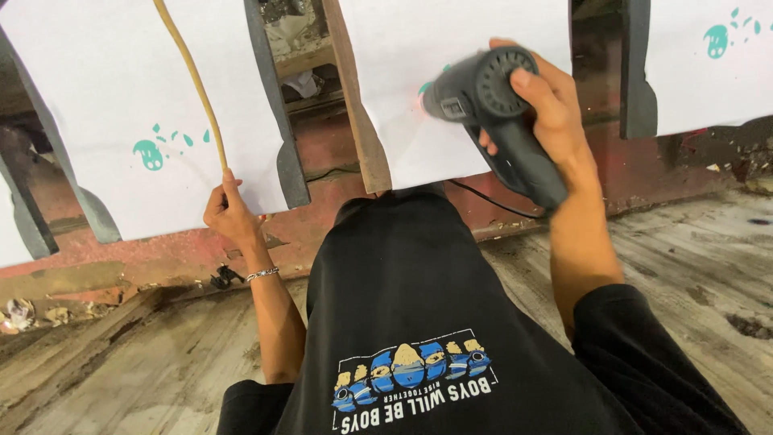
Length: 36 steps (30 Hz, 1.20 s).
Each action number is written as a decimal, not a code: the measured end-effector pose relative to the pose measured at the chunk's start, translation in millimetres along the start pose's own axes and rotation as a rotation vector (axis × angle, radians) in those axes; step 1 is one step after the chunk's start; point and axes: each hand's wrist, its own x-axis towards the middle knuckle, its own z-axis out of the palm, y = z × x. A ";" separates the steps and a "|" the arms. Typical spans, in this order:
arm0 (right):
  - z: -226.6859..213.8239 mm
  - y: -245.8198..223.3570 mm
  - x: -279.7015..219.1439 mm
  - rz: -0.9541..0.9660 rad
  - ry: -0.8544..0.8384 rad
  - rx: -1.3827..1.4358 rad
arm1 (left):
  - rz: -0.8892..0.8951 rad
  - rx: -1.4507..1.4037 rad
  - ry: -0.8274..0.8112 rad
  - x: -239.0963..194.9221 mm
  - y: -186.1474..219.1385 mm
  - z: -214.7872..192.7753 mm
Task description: Drying screen-printed designs on shirts using a heat gun while stabilizing the fabric with a wooden stick.
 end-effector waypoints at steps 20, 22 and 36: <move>26.4 -14.0 11.2 0.098 0.003 -0.131 | -0.098 -0.074 -0.032 2.1 3.4 -2.2; 34.7 -5.3 12.1 0.093 -0.028 -0.041 | -0.049 -0.012 0.001 9.5 -26.0 -2.5; 350.7 52.7 13.1 0.232 -0.117 0.297 | -0.205 -0.086 -0.063 150.0 -115.6 -221.9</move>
